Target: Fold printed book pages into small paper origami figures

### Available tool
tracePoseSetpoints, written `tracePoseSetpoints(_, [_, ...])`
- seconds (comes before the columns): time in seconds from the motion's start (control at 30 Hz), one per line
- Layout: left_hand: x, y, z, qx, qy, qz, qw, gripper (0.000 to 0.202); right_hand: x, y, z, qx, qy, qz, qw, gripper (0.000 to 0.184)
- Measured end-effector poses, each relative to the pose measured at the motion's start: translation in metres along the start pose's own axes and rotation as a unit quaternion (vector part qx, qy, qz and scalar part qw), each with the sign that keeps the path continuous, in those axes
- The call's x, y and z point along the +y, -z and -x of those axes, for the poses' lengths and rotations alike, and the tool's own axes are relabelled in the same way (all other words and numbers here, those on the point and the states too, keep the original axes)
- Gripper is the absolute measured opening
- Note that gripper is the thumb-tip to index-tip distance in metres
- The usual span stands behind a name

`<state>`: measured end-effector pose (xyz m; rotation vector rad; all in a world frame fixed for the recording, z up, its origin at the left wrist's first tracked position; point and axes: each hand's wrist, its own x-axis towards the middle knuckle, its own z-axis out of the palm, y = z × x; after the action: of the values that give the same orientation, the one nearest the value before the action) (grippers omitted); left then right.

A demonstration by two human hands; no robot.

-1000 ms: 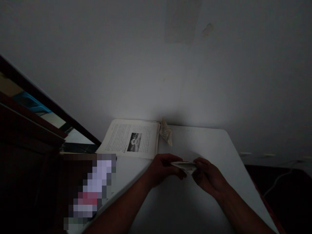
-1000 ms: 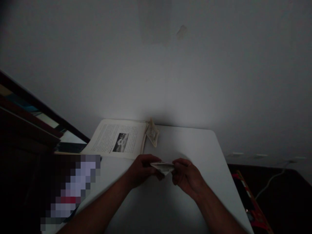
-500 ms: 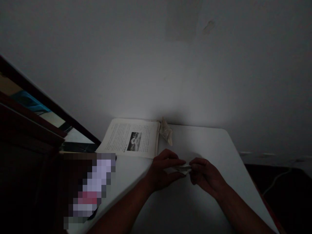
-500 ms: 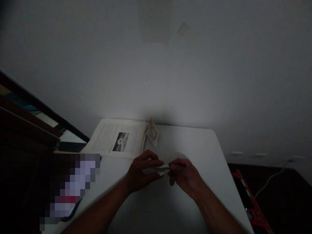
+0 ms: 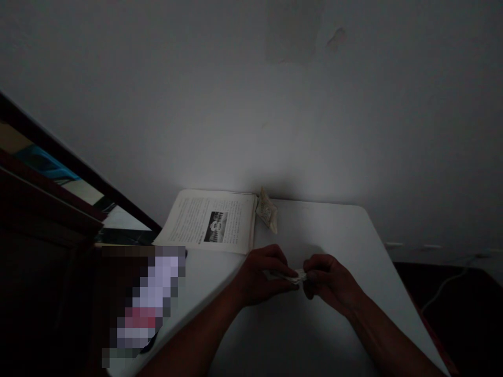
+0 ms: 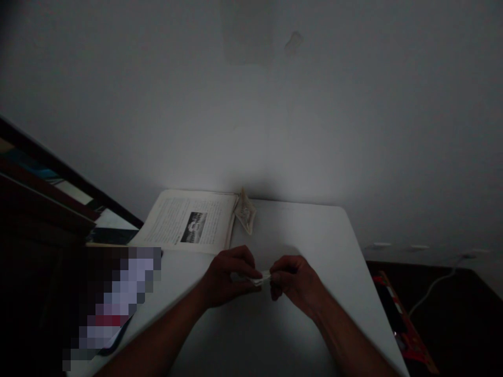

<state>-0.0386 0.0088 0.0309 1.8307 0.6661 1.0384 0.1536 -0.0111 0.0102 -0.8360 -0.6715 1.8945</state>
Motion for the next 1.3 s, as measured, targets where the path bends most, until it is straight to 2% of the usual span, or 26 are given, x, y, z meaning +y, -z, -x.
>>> tracePoseSetpoints(0.1, [0.0, -0.001, 0.0, 0.007, -0.001, -0.007, 1.0, 0.015, 0.0, -0.002, -0.001, 0.001, 0.011, 0.013, 1.0, 0.019])
tracePoseSetpoints(0.23, [-0.002, -0.004, 0.0, 0.058, 0.007, -0.006, 0.998, 0.014, 0.003, -0.002, -0.003, 0.004, 0.048, 0.043, 0.998, 0.021])
tracePoseSetpoints(0.37, [-0.005, -0.007, 0.001, 0.093, 0.071, 0.017, 0.993, 0.023, 0.004, -0.004, -0.004, 0.022, 0.102, 0.172, 0.98, 0.019])
tracePoseSetpoints(0.5, [-0.005, -0.01, 0.002, 0.069, 0.153, 0.067, 0.983, 0.025, -0.002, -0.009, 0.001, 0.03, 0.122, 0.3, 0.946, 0.016])
tracePoseSetpoints(0.6, [-0.002, -0.01, 0.002, 0.019, 0.159, 0.042, 0.986, 0.022, -0.006, -0.011, 0.004, 0.028, 0.124, 0.34, 0.932, 0.017])
tracePoseSetpoints(0.77, [-0.002, -0.007, 0.0, -0.033, 0.117, -0.035, 0.992, 0.029, -0.004, -0.006, 0.003, 0.008, 0.125, 0.344, 0.931, 0.015])
tracePoseSetpoints(0.97, [-0.002, -0.007, 0.002, -0.02, 0.091, -0.099, 0.991, 0.031, -0.001, -0.005, 0.0, 0.003, 0.083, 0.307, 0.948, 0.018])
tracePoseSetpoints(1.13, [0.0, -0.006, 0.003, -0.011, 0.083, -0.107, 0.991, 0.033, 0.0, -0.006, -0.001, -0.014, 0.063, 0.282, 0.957, 0.028])
tracePoseSetpoints(1.3, [-0.002, -0.008, 0.003, -0.012, 0.12, -0.069, 0.99, 0.035, 0.001, -0.005, 0.0, -0.029, 0.049, 0.251, 0.966, 0.032])
